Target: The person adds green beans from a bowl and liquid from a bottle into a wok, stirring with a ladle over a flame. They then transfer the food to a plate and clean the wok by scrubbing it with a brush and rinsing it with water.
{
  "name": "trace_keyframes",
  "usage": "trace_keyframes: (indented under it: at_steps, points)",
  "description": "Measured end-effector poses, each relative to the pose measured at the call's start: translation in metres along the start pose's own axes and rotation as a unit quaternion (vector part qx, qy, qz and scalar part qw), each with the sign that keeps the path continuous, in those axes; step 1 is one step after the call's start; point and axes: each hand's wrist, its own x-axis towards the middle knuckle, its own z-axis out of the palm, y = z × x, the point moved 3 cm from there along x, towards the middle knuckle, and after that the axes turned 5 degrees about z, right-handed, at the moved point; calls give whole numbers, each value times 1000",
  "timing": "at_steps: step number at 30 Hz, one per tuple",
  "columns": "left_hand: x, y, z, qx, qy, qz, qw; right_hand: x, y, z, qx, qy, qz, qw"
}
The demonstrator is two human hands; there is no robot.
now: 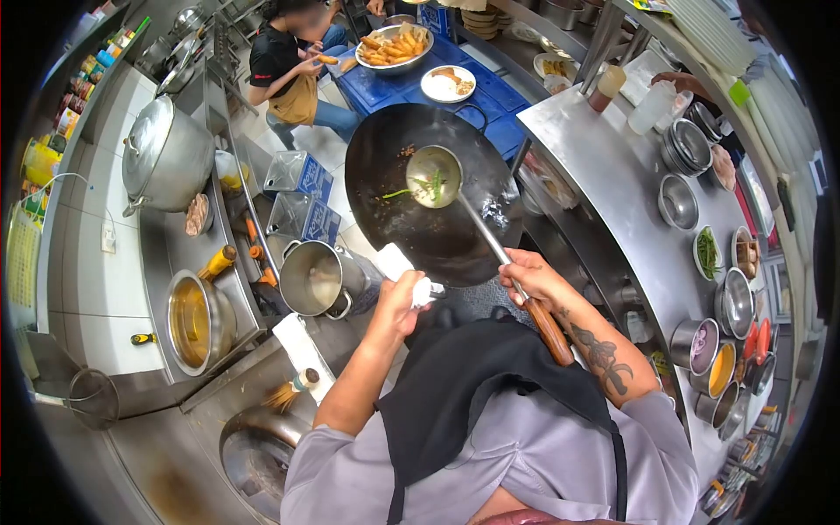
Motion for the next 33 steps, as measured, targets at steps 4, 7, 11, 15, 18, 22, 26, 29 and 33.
trace_keyframes:
  at_steps: [4,7,11,15,18,22,26,29,33]
  points:
    - [4,3,-1,10,5,-3,1000,-24,-8,6,72,-105,69,989]
    - [7,-1,-6,6,23,-47,999,-30,-7,-1,148,-158,90,972]
    - [7,-7,-7,-22,16,-86,996,-32,7,4,166,-184,109,963]
    - [4,-5,-4,-30,13,-97,995,-35,16,-4,162,-179,97,966]
    - [7,-6,-5,-42,12,-108,993,-37,20,-10,189,-169,108,961]
    - [11,-8,-8,-35,-3,-109,993,-54,21,-22,317,-223,95,917]
    - [9,-10,-9,-67,-27,-131,989,-94,16,-48,363,-159,-10,918]
    - [9,-10,-15,-92,-20,-107,990,-136,9,-81,360,-77,-102,924]
    - [6,-2,-13,-102,-77,-143,981,-211,11,-139,346,111,-203,909]
